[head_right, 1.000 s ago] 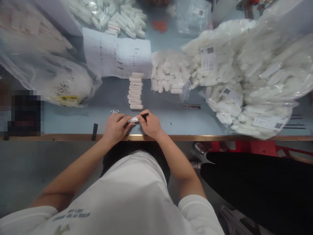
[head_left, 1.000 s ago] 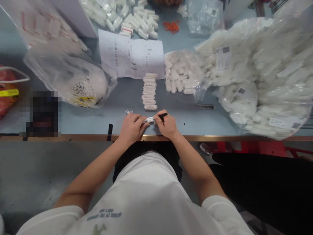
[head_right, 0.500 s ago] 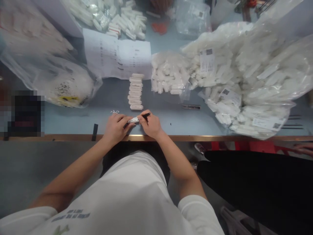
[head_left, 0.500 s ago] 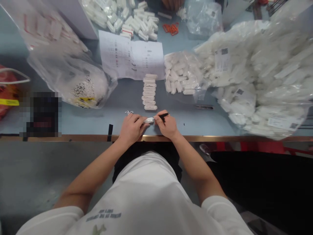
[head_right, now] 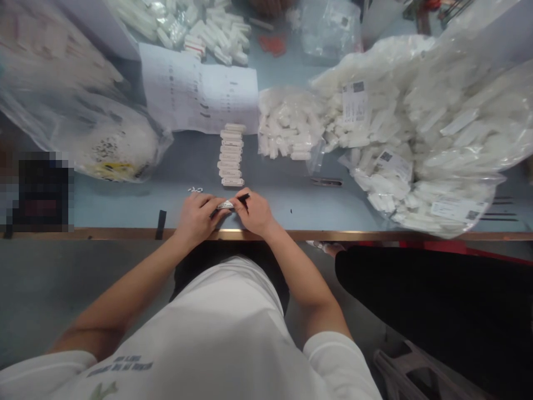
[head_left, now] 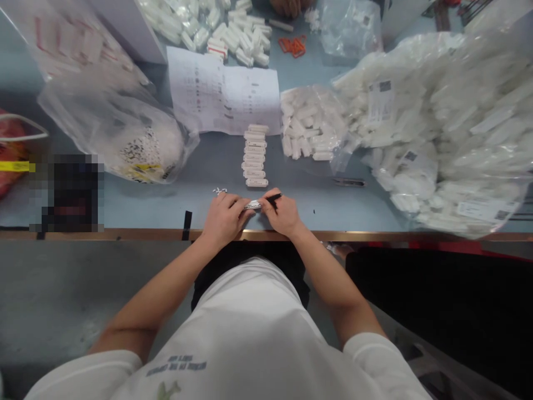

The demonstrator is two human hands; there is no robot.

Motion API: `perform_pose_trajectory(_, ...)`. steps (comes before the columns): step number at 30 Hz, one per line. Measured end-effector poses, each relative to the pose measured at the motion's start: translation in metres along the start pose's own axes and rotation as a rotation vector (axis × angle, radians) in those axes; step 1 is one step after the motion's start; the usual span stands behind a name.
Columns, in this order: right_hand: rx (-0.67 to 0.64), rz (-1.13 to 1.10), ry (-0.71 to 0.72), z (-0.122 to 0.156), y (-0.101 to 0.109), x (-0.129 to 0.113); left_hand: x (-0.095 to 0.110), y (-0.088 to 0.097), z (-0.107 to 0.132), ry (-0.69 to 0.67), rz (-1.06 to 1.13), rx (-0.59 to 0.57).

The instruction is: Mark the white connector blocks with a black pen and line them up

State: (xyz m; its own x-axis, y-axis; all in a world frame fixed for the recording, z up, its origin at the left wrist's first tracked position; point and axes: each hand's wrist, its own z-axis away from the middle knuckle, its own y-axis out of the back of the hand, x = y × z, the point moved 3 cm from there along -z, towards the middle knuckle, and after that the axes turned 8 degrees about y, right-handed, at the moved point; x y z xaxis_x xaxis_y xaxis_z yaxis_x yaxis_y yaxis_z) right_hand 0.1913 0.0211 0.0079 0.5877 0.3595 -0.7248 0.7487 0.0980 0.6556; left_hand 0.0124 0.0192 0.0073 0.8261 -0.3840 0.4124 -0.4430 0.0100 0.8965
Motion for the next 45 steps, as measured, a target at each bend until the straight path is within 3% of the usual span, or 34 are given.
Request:
perform_pose_trajectory(10,0.038,-0.072,-0.057,0.001,0.005,0.001,0.0,0.0,0.0,0.008,-0.005,0.006)
perform_pose_trajectory(25,0.042,-0.12,-0.024,-0.002,0.006,-0.002,0.0,0.0,0.0,-0.029,-0.043,0.028)
perform_pose_trajectory(45,0.171,-0.189,-0.122,0.001,0.011,-0.002,0.001,0.001,0.0,-0.017,-0.039,0.03)
